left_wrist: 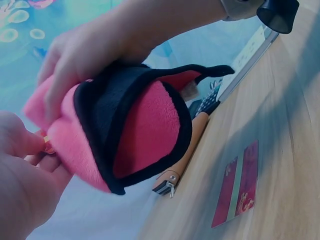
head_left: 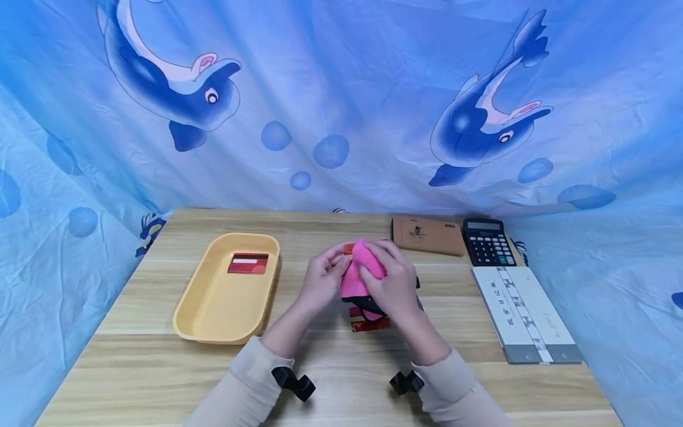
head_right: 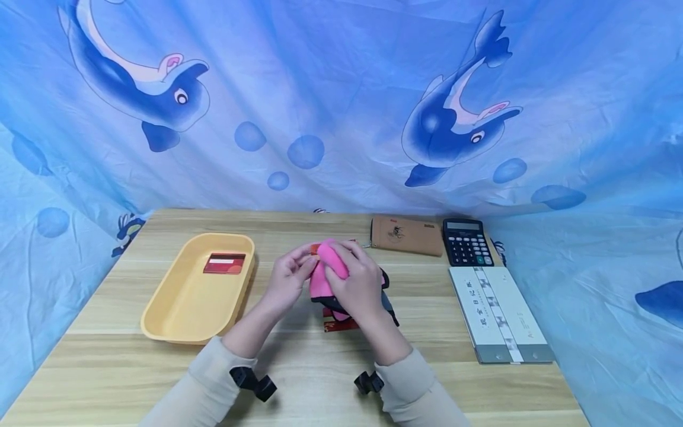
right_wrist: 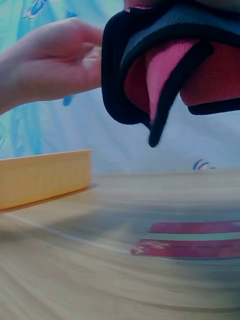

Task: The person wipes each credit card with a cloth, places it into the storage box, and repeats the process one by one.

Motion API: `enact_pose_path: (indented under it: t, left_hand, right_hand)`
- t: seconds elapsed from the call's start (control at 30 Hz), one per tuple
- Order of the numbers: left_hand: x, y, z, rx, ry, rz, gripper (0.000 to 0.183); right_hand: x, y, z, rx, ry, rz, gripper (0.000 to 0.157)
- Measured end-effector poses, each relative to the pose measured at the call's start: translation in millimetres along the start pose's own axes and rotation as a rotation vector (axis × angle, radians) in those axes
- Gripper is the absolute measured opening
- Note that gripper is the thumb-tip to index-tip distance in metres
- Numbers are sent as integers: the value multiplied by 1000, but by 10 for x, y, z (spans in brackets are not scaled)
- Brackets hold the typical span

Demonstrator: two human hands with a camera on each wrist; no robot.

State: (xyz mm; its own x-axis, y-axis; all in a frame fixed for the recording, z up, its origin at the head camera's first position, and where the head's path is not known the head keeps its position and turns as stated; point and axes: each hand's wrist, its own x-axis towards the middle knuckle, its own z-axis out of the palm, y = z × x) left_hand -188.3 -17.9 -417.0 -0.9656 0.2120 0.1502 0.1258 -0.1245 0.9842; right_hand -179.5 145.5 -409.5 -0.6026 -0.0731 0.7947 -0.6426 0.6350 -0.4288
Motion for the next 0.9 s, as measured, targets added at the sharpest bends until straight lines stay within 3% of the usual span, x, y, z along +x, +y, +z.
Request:
enact_pose_path:
  t: [0.27,0.4,0.6,0.9]
  left_hand:
    - [-14,-45,-38,-37,42,31,34]
    - [-14,-39,-11,-14,-10,56,37]
    - [-31,-37,-7,11,-59,45,46]
    - [-49,-9,-75,5,21,24,31]
  right_hand:
    - [-26,105,-23,-71,66,62,38]
    - [-11,16,43,-65,25,20,35]
    - [4,-92,111,55,-39,-67,32]
    - [-26,-11,46,-42,24,-40,33]
